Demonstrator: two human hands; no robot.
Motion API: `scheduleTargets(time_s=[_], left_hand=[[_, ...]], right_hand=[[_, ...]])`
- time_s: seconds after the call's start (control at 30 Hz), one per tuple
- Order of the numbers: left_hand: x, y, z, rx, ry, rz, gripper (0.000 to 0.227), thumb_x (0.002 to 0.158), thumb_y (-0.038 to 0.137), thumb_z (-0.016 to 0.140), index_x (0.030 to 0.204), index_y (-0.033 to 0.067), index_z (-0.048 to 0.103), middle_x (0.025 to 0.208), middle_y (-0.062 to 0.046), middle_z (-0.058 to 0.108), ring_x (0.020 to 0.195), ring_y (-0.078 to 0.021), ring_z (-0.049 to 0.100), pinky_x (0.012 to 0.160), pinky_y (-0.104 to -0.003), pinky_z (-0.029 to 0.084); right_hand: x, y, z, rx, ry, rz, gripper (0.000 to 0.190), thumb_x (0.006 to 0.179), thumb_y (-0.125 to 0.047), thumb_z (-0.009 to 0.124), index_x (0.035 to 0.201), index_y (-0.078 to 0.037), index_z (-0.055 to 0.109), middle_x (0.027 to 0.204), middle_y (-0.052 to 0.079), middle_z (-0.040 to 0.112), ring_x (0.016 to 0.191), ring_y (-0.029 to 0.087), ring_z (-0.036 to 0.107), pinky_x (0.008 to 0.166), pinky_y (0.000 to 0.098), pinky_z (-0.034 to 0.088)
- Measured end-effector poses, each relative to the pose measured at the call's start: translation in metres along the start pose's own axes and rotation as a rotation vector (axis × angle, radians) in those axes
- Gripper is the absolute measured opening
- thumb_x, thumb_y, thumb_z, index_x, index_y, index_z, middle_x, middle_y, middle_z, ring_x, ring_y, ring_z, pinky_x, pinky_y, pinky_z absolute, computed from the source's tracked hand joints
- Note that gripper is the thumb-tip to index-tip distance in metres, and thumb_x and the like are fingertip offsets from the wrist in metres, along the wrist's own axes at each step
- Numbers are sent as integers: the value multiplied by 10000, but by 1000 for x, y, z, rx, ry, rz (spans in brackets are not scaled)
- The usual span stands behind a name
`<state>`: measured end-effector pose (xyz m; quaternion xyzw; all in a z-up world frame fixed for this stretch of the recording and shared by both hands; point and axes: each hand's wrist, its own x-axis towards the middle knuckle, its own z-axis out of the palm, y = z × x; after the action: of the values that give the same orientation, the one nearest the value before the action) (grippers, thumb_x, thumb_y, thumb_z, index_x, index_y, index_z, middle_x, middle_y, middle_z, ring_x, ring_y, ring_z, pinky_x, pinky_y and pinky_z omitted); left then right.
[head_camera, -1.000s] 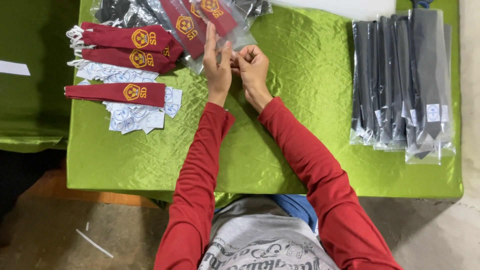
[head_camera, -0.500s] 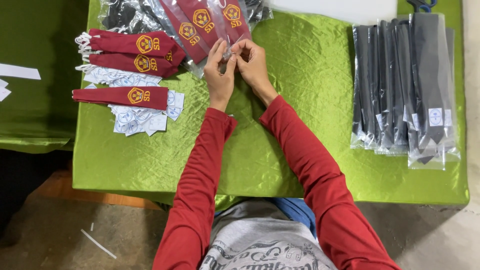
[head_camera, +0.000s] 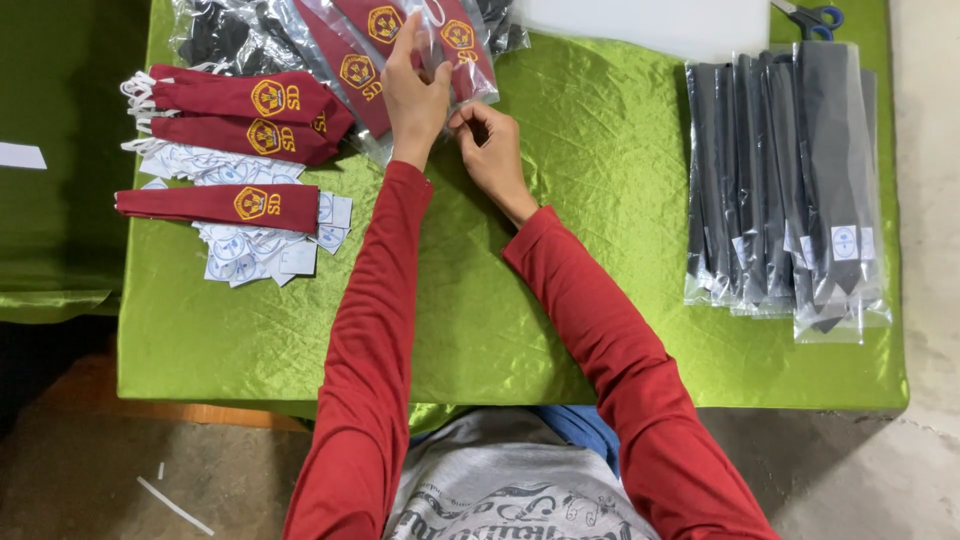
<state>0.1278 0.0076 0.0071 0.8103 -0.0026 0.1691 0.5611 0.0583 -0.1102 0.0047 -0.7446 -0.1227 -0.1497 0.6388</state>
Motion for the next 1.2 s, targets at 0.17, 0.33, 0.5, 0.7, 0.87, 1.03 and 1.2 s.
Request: scheduleTargets(time_s=[0.17, 0.33, 0.5, 0.7, 0.87, 1.03, 1.2], left_hand=[[15, -9, 21, 145, 38, 245, 737, 878, -141, 710, 1504, 134, 433, 1406, -99, 663, 994, -193, 658, 830, -349, 641], [20, -35, 12, 179, 226, 198, 790, 931, -129, 717, 1554, 213, 371, 1573, -76, 512, 1043, -206, 843, 754, -217, 810], [23, -38, -10, 137, 167, 171, 854, 876, -38, 831, 1545, 204, 359, 1403, -137, 682, 1278, -293, 703, 1050, -445, 651], [18, -33, -27, 318, 164, 206, 928, 897, 186, 954, 1565, 140, 311, 1041, -16, 708, 1002, -166, 699, 1062, -412, 571], [-25, -3, -44, 496, 105, 198, 599, 972, 299, 817, 1416, 89, 474, 915, -45, 703, 795, -173, 705, 677, -324, 618], [-68, -11, -99, 611, 104, 237, 233, 966, 238, 771, 1152, 120, 694, 797, 3, 706, 597, -71, 604, 522, -188, 480], [-79, -51, -250, 837, 485, -4, 234, 899, 127, 854, 1121, 145, 781, 1133, -148, 733, 1040, -271, 696, 824, -393, 619]], right_hand=[[0, -3, -1, 11, 54, 34, 164, 923, 53, 583, 895, -102, 629, 783, -13, 616, 617, 83, 533, 592, 241, 424], [-1, -8, -1, 34, 47, 73, 92, 983, -28, 615, 954, -89, 677, 812, 1, 678, 614, 86, 608, 601, 225, 499], [1, -14, -3, 69, 35, 172, 63, 965, -65, 606, 947, -97, 656, 767, 43, 694, 603, 97, 622, 415, 203, 451], [1, -17, -5, 98, 55, 170, 86, 972, -41, 592, 965, -86, 665, 768, 50, 691, 599, 95, 628, 424, 192, 476], [0, -3, -6, 173, 120, 201, 86, 966, -53, 589, 968, -89, 667, 725, 50, 670, 544, 90, 606, 412, 196, 463], [-19, -5, -24, 156, 206, 175, 110, 974, -15, 598, 938, -76, 681, 660, 38, 618, 501, 79, 532, 406, 203, 431], [-51, -14, -74, -61, 42, 87, 96, 1002, -5, 608, 990, -79, 668, 677, -1, 586, 582, 71, 527, 528, 220, 427]])
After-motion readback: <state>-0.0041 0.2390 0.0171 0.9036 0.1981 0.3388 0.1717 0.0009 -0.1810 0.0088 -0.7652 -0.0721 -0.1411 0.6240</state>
